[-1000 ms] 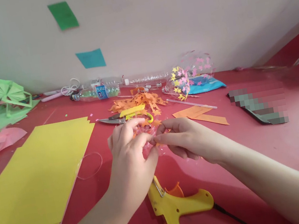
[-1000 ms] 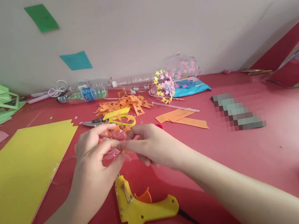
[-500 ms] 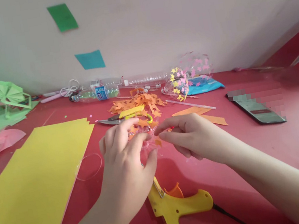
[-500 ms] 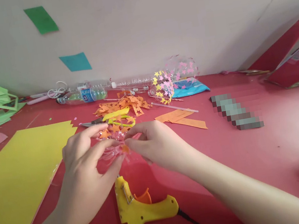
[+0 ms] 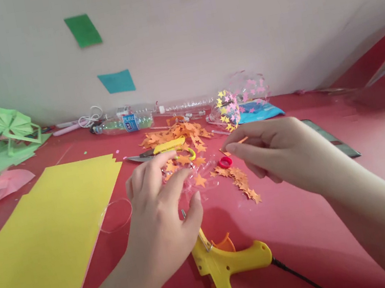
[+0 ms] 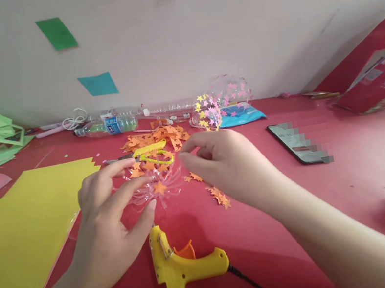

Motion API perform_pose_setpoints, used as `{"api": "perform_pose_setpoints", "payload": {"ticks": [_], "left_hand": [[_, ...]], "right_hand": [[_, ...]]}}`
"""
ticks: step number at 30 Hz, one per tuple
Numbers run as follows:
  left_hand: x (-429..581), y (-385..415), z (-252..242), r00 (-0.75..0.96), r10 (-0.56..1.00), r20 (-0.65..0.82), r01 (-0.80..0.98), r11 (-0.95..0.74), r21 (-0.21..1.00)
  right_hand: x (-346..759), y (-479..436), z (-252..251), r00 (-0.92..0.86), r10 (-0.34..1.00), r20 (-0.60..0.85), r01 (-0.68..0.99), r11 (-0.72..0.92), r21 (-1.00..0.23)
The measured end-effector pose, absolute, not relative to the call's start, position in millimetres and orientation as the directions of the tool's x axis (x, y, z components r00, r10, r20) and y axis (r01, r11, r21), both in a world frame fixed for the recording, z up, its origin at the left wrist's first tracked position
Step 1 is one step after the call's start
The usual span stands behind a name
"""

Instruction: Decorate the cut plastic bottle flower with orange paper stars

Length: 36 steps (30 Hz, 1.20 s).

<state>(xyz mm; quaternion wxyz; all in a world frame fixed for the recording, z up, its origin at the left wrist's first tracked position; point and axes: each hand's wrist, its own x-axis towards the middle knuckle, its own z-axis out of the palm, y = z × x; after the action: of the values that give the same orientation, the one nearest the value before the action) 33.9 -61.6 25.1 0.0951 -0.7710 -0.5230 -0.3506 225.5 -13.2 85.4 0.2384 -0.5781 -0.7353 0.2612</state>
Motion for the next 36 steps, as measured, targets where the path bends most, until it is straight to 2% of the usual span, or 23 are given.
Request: {"api": "perform_pose_setpoints", "payload": {"ticks": [3,8,11,14,17,27,32,36], "left_hand": [[30.0,-61.8,27.2,0.211,0.715,0.667,0.850,-0.471,0.235],[21.0,-61.8,34.6,0.173,0.678,0.715,0.813,-0.508,0.286],[16.9,-63.6,39.9,0.103,0.702,0.705,0.788,-0.490,0.372],[14.4,-67.6,40.8,0.063,0.722,0.689,0.747,-0.491,0.447],[11.6,-72.0,35.7,0.096,0.720,0.687,0.694,-0.543,0.473],[17.1,-84.3,20.4,0.313,0.648,0.695,0.598,-0.703,0.386],[24.0,-84.3,9.8,0.401,0.663,0.632,0.572,-0.720,0.393],[24.6,-81.4,6.8,0.399,0.684,0.610,0.598,-0.699,0.393]], "right_hand": [[234.1,-11.3,81.9,-0.238,0.968,0.075,0.809,0.240,-0.537],[251.3,-16.4,46.4,-0.315,0.948,-0.047,0.943,0.307,-0.126],[261.4,-16.6,20.9,-0.295,0.953,-0.062,0.955,0.293,-0.045],[267.6,-13.4,2.8,-0.280,0.959,-0.038,0.960,0.280,-0.017],[269.2,-10.9,-7.0,-0.276,0.961,-0.004,0.961,0.276,-0.021],[268.7,-15.9,-17.4,-0.283,0.951,0.124,0.950,0.296,-0.100],[262.7,-9.7,-24.9,-0.345,0.923,0.171,0.929,0.361,-0.077],[259.5,-7.3,-23.7,-0.392,0.905,0.167,0.912,0.406,-0.056]]}}
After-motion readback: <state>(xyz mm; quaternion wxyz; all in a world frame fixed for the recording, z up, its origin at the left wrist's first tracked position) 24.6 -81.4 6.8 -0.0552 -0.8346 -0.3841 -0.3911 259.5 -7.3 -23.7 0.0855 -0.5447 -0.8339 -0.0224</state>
